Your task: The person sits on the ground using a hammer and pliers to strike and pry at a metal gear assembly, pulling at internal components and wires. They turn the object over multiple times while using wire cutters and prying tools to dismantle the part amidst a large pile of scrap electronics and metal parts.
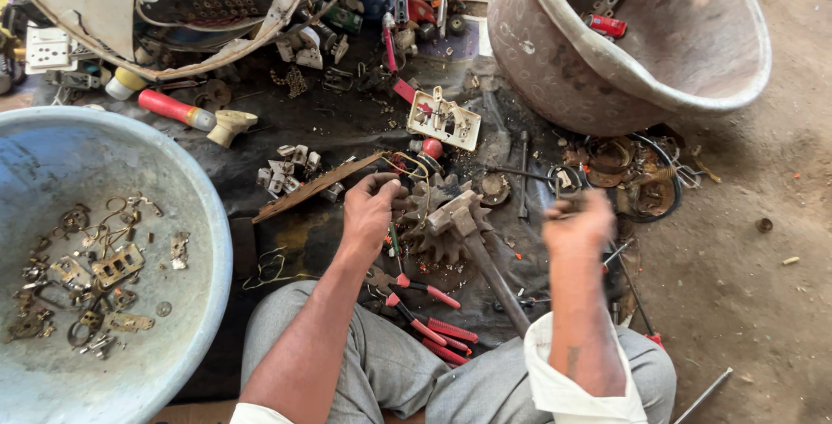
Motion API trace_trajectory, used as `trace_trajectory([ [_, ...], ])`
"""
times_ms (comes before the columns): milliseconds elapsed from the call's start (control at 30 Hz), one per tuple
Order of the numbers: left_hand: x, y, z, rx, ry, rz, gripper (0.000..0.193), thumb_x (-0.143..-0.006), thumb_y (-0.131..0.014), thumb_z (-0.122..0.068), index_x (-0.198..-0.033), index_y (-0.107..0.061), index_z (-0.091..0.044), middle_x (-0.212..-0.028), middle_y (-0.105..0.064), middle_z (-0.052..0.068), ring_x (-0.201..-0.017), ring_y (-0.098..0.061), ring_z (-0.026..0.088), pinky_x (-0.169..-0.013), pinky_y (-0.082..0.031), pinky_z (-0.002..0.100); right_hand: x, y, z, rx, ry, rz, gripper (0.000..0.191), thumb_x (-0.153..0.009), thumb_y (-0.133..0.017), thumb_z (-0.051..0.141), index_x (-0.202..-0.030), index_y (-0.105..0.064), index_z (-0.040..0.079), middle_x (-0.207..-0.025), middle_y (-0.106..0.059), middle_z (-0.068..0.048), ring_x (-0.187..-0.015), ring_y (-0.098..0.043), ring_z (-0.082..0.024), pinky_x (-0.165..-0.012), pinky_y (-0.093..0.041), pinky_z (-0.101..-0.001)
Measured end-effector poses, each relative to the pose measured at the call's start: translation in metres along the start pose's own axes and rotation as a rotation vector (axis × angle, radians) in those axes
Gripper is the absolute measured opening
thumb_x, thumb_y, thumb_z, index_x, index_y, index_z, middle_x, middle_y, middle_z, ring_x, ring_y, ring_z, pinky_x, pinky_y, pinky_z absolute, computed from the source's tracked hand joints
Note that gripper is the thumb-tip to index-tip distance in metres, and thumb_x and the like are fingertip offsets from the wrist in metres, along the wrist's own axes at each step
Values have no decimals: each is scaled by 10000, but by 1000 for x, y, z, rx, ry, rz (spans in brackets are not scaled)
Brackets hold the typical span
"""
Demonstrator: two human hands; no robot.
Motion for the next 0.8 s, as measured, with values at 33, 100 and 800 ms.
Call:
trace_trajectory([
  [33, 0, -1, -1, -12, -8, 0, 248, -963, -642, -123, -1150, -679, 35, -962, -746, 148, -753, -742, 215, -631, -594, 325, 1, -3, -17, 28, -113, 12, 218, -1021, -591, 275, -900, -577, 93, -775, -562, -69, -684, -551, -205, -648, -490, -384],
  [100, 0, -2, -1, -14, 9, -7, 254, -957, -641, -121, -1155, -676, 34, -966, -744, 146, -754, -738, 208, -640, -618, 332, 17, -21, -49, -69, -269, 164, 434, -1104, -501, 373, -1127, -589, -51, -968, -634, -202, -935, -607, -303, -884, -542, -474],
  [800, -36, 67, -31, 307, -242, -413, 187, -938, -625, -56, -1112, -651, 7, -886, -694, 98, -666, -652, 166, -578, -542, 306, 105, -173, 16, 524, 70, 664, 294, -964, -444, 154, -1024, -713, 52, -977, -728, -150, -868, -709, -276, -820, -623, -412],
])
Point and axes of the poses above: each hand's wrist, its own x-axis away from the middle knuckle, its own y-axis out of the back of the hand, z = x × y, the point moved 8 cm from there along -x, towards the middle knuckle
